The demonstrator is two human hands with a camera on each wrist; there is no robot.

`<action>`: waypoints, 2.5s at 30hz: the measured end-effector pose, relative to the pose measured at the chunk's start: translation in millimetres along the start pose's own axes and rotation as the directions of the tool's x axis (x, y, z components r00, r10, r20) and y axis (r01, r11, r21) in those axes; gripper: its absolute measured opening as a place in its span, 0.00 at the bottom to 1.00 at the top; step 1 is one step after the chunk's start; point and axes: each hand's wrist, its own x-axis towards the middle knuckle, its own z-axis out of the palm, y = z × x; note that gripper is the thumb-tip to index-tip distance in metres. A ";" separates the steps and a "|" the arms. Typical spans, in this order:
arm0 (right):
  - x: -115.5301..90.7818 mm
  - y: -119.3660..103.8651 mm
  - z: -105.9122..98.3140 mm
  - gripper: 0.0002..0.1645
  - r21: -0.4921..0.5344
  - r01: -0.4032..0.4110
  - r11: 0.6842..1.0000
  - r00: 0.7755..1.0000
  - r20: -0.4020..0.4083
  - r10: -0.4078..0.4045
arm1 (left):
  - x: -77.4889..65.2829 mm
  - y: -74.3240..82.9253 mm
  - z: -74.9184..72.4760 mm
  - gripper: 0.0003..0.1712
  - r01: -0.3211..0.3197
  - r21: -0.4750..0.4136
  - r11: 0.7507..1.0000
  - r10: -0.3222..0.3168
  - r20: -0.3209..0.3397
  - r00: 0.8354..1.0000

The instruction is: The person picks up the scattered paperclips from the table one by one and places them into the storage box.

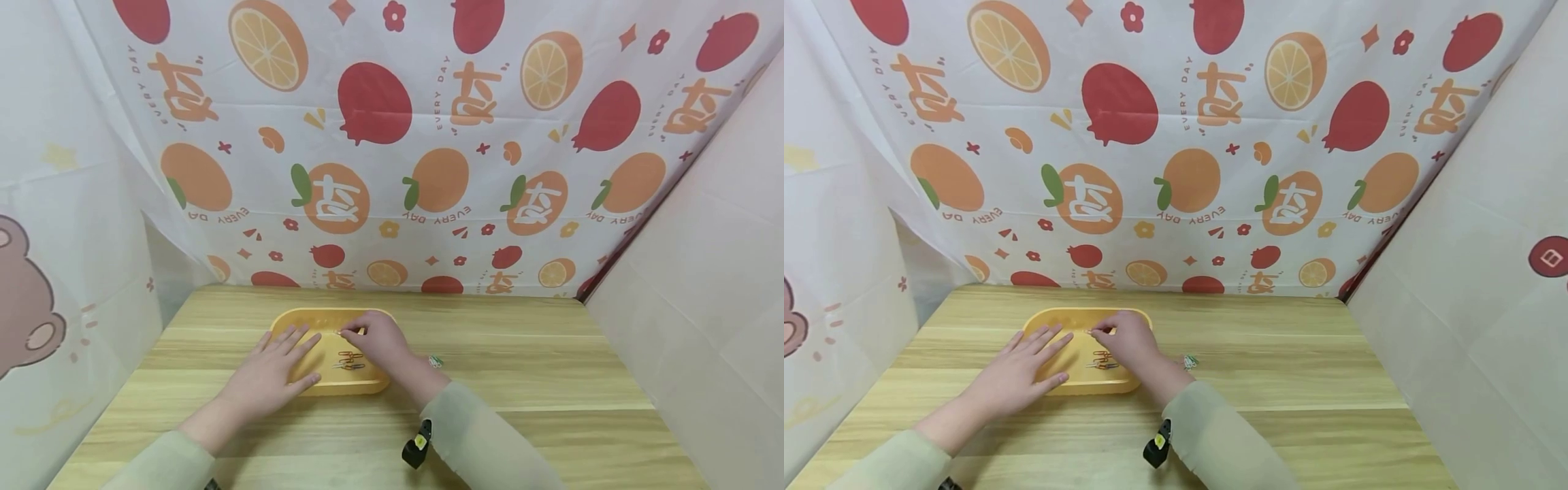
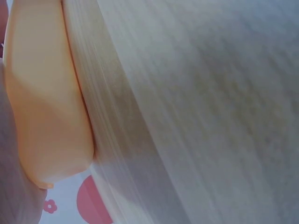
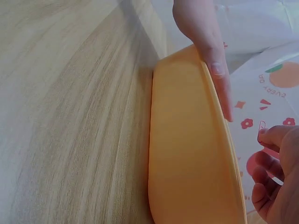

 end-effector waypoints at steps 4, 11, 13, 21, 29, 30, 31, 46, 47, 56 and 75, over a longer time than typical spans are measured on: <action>1.6 -0.3 2.7 0.09 -0.005 -0.004 1.000 1.000 0.030 0.004 | 0.0 -0.1 0.6 0.42 0.003 0.001 1.000 -0.003 0.002 1.000; 5.9 1.6 12.8 0.09 -0.061 -0.043 0.997 0.991 0.126 0.051 | 0.3 -0.7 1.1 0.42 0.005 0.003 1.000 -0.005 0.002 1.000; 7.2 1.5 16.4 0.08 -0.094 -0.049 0.994 0.986 0.152 0.062 | 0.3 -0.9 1.3 0.42 0.007 0.002 1.000 -0.007 0.003 1.000; 11.4 3.5 31.0 0.10 -0.229 -0.060 0.972 0.972 0.207 0.108 | -0.2 -1.1 0.2 0.43 0.006 -0.004 1.000 -0.006 -0.002 1.000; 13.4 6.3 35.9 0.11 -0.340 -0.067 0.938 0.957 0.243 0.156 | 1.9 0.6 -1.0 0.43 0.006 0.000 1.000 -0.006 0.006 1.000; 13.7 6.4 36.1 0.11 -0.350 -0.062 0.935 0.958 0.243 0.155 | 2.1 0.6 -1.2 0.43 0.006 -0.001 1.000 -0.006 0.006 1.000; 13.8 6.3 36.2 0.11 -0.357 -0.059 0.932 0.957 0.245 0.154 | 2.2 0.4 -1.2 0.43 0.006 0.001 1.000 -0.006 0.007 1.000; 16.1 7.6 40.2 0.08 -0.383 -0.043 0.923 0.965 0.224 0.138 | 1.6 -1.0 0.1 0.42 0.009 0.019 1.000 -0.009 0.009 1.000; 16.2 7.8 40.2 0.08 -0.376 -0.045 0.926 0.966 0.219 0.136 | 1.7 -0.8 -0.1 0.42 0.009 0.016 1.000 -0.009 0.008 1.000; 15.9 5.7 36.6 0.08 -0.358 -0.059 0.932 0.971 0.196 0.137 | 2.1 0.8 -1.4 0.43 0.009 0.017 1.000 -0.009 0.011 1.000; 13.4 2.1 27.0 0.12 -0.215 -0.059 0.975 0.992 0.100 0.082 | 1.0 1.7 -0.5 0.44 0.012 0.011 1.000 -0.012 -0.010 1.000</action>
